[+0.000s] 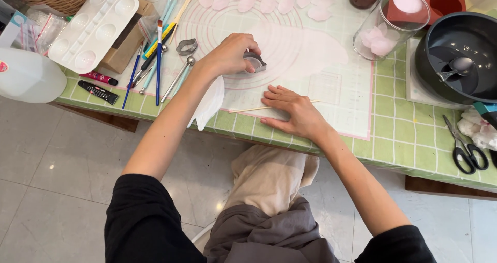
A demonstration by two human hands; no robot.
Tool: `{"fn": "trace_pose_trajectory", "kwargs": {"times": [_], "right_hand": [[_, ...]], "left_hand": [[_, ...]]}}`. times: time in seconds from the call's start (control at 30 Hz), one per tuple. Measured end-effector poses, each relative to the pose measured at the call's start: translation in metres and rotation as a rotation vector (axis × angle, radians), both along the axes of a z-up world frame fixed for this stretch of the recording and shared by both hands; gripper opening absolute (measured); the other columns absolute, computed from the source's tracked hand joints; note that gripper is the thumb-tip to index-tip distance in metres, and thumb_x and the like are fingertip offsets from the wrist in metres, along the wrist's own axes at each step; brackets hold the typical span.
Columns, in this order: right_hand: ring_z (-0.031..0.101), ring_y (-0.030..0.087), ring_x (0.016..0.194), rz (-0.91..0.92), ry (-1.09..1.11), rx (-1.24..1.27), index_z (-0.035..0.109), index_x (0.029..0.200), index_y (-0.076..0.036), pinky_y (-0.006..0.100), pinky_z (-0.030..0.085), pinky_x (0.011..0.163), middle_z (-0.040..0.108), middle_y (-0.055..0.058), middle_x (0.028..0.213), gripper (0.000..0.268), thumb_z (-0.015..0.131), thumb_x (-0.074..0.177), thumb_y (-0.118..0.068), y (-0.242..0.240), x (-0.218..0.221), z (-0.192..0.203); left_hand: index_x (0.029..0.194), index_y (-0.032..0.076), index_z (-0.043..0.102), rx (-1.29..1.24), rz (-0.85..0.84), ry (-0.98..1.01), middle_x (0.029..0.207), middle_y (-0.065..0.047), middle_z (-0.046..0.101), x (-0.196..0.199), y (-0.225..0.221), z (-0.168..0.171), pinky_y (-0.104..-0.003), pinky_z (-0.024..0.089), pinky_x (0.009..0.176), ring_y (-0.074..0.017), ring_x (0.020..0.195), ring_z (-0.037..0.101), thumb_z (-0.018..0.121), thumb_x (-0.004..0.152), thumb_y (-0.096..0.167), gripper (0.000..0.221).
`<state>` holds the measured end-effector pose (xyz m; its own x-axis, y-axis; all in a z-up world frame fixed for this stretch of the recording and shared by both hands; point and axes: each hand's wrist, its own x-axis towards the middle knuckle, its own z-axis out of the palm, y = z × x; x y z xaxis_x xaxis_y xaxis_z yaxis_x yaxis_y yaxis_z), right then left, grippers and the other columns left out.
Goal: Painting wax petals, cutting new petals from a wax sheet using a metal cutter, and shaping them with a ball stylus tool.
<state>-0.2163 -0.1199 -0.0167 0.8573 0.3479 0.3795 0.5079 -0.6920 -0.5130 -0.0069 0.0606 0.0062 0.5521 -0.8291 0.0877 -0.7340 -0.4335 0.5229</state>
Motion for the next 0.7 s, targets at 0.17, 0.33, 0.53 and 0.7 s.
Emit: {"fn": "trace_pose_trajectory", "kwargs": {"times": [0.17,0.33,0.53,0.7], "right_hand": [[0.057,0.032,0.136,-0.008,0.006,-0.01,0.073,0.123,-0.001,0.045,0.041,0.119,0.07,0.014,0.132,0.049,0.082,0.085,-0.031,0.0,0.0,0.0],[0.057,0.032,0.136,-0.007,0.012,0.0,0.072,0.124,-0.002,0.045,0.041,0.119,0.07,0.014,0.132,0.05,0.082,0.085,-0.031,0.001,0.0,0.0],[0.057,0.033,0.136,-0.016,0.012,-0.002,0.072,0.124,-0.002,0.045,0.041,0.119,0.069,0.014,0.132,0.051,0.082,0.085,-0.032,0.001,0.0,-0.002],[0.057,0.033,0.136,-0.005,-0.006,-0.028,0.072,0.124,-0.001,0.046,0.041,0.119,0.069,0.014,0.131,0.052,0.082,0.085,-0.033,0.001,0.001,-0.002]], "left_hand": [[0.106,0.004,0.076,-0.015,-0.008,0.0,0.107,-0.011,0.07,0.002,0.0,-0.004,-0.04,0.051,0.089,-0.0314,0.106,0.064,0.092,0.063,0.011,0.046],[0.104,0.004,0.076,-0.032,-0.024,-0.007,0.106,-0.011,0.071,0.006,-0.002,-0.012,-0.04,0.052,0.087,-0.0314,0.105,0.065,0.092,0.063,0.009,0.044],[0.098,0.001,0.075,-0.05,-0.019,-0.069,0.102,-0.013,0.071,0.012,-0.007,-0.024,-0.04,0.052,0.085,-0.0335,0.103,0.065,0.093,0.06,0.006,0.043],[0.094,0.0,0.075,-0.109,-0.04,-0.098,0.1,-0.014,0.072,0.012,-0.006,-0.03,-0.041,0.053,0.084,-0.0332,0.102,0.067,0.09,0.059,0.003,0.039]]}}
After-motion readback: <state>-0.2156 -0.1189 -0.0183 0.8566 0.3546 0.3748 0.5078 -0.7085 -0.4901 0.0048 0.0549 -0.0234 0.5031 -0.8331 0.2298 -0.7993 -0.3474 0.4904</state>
